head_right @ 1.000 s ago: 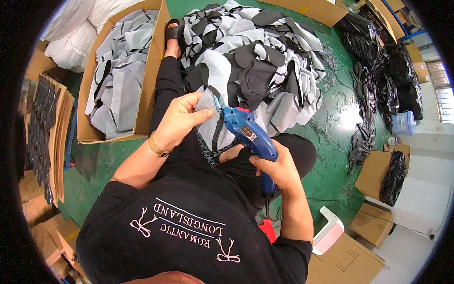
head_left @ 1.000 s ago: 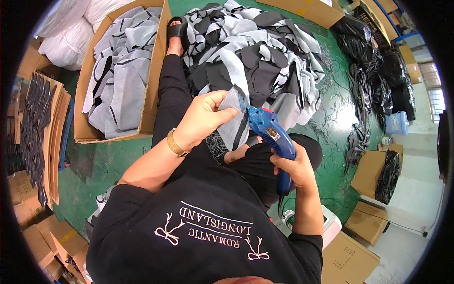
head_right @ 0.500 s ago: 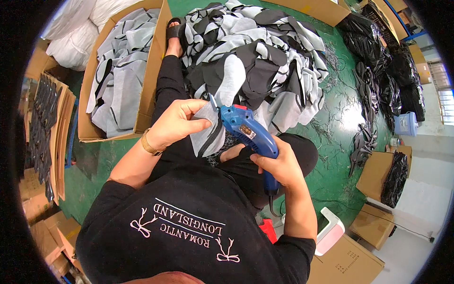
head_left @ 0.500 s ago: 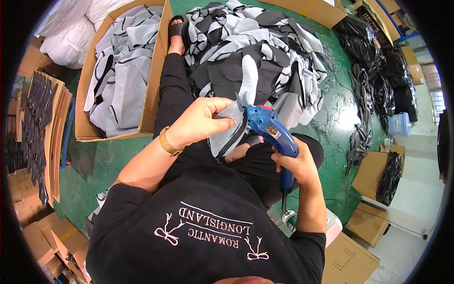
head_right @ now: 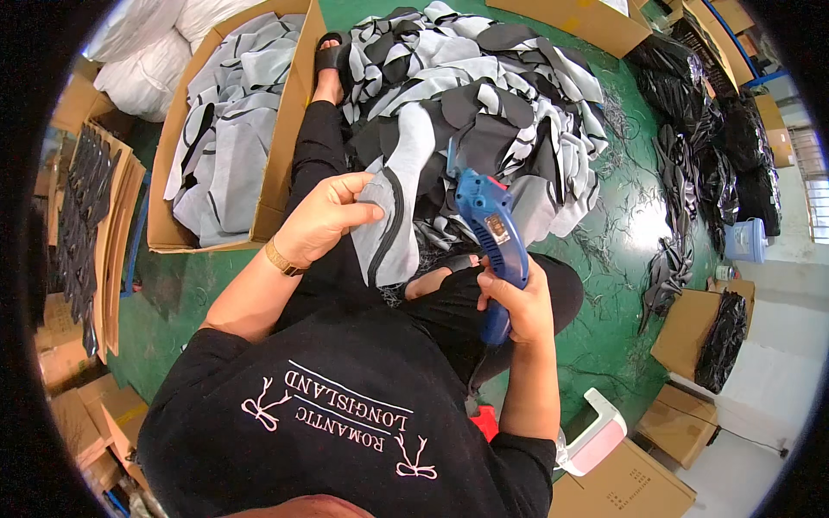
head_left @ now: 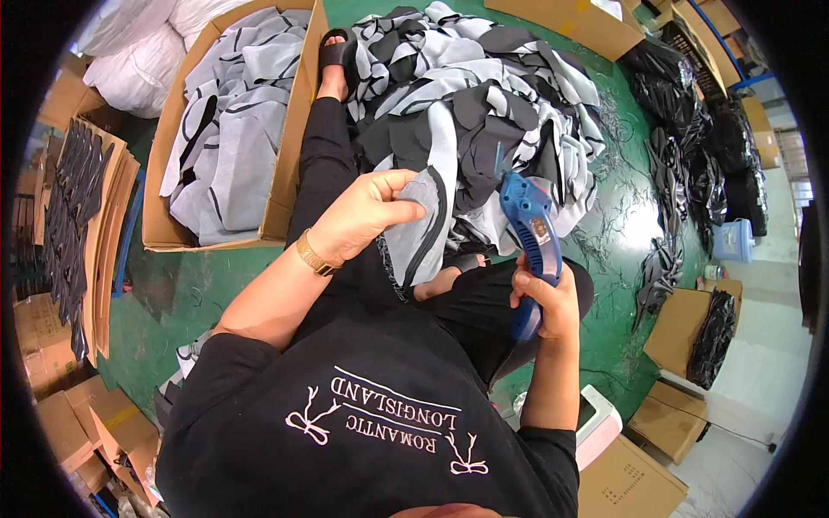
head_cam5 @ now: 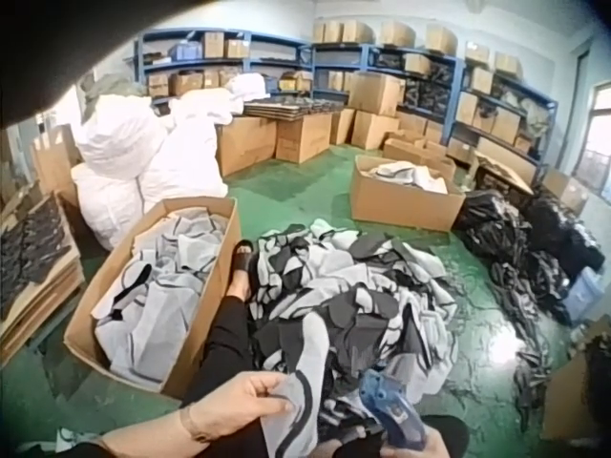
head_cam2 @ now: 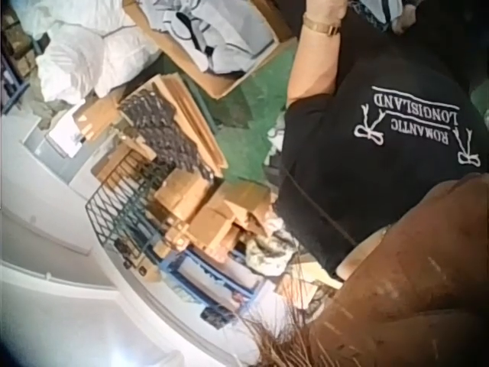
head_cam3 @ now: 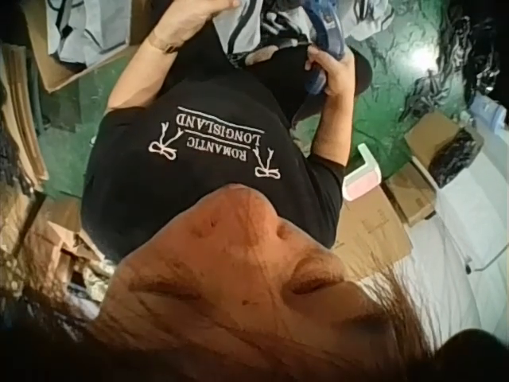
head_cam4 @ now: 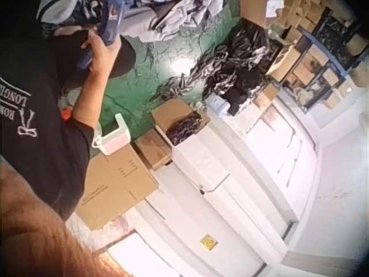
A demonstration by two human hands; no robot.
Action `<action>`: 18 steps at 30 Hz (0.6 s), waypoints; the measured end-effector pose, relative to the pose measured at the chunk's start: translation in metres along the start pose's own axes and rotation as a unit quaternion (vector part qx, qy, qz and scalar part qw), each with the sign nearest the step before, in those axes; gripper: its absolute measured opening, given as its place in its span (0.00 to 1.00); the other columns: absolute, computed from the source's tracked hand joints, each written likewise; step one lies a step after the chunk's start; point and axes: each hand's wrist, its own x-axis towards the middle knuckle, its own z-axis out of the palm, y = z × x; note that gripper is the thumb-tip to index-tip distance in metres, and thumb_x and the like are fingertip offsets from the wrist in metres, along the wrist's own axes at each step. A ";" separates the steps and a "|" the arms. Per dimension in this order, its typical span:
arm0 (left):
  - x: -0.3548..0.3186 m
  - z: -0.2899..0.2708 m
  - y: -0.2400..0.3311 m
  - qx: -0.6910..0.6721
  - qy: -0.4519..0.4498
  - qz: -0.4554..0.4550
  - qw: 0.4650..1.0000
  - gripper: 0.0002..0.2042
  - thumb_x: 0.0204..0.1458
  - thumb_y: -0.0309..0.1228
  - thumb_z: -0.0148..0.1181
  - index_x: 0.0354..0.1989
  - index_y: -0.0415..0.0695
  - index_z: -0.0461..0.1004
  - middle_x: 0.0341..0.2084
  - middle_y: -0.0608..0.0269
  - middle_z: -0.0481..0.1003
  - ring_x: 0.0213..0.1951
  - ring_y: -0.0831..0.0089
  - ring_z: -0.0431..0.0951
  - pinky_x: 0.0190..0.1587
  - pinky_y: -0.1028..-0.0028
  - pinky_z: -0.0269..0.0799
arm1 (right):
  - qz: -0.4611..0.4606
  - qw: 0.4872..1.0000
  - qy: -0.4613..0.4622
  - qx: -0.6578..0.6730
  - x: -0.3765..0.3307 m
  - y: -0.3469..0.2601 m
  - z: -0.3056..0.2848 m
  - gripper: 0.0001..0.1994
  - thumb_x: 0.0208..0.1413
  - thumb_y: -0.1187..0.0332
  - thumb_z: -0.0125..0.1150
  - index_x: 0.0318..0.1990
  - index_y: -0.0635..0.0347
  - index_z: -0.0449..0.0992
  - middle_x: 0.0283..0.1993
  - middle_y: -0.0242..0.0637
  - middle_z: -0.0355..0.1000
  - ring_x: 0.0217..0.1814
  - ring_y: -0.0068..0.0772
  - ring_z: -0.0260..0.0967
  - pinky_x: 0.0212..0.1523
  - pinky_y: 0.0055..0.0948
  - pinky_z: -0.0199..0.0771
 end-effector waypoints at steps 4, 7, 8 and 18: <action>0.006 -0.004 -0.006 0.010 0.044 -0.010 0.999 0.12 0.55 0.25 0.56 0.47 0.37 0.74 0.36 0.68 0.77 0.34 0.84 0.75 0.39 0.82 0.71 | 0.014 0.999 -0.014 -0.034 -0.004 0.004 0.004 0.15 0.42 0.75 0.63 0.39 0.70 0.70 0.26 0.36 0.68 0.22 0.26 0.67 0.23 0.25 0.71; 0.010 -0.003 -0.013 -0.039 0.054 0.002 0.998 0.10 0.57 0.28 0.56 0.45 0.37 0.75 0.34 0.68 0.77 0.33 0.84 0.75 0.37 0.83 0.70 | 0.030 0.998 -0.027 -0.053 -0.007 0.007 0.005 0.16 0.41 0.76 0.64 0.39 0.70 0.71 0.28 0.36 0.70 0.23 0.26 0.68 0.23 0.25 0.72; 0.011 -0.002 -0.013 -0.040 0.055 0.002 0.998 0.10 0.57 0.28 0.56 0.45 0.37 0.75 0.34 0.68 0.77 0.33 0.84 0.75 0.37 0.83 0.70 | 0.035 0.996 -0.031 -0.070 -0.008 0.008 0.007 0.16 0.41 0.76 0.64 0.40 0.70 0.71 0.28 0.36 0.70 0.23 0.26 0.69 0.23 0.25 0.72; 0.011 0.003 -0.012 -0.023 0.070 0.002 0.997 0.10 0.56 0.29 0.57 0.43 0.36 0.75 0.31 0.71 0.76 0.30 0.88 0.72 0.33 0.84 0.67 | 0.068 0.985 -0.023 -0.158 -0.015 0.003 0.014 0.16 0.39 0.78 0.63 0.39 0.70 0.71 0.28 0.34 0.69 0.22 0.24 0.68 0.23 0.24 0.71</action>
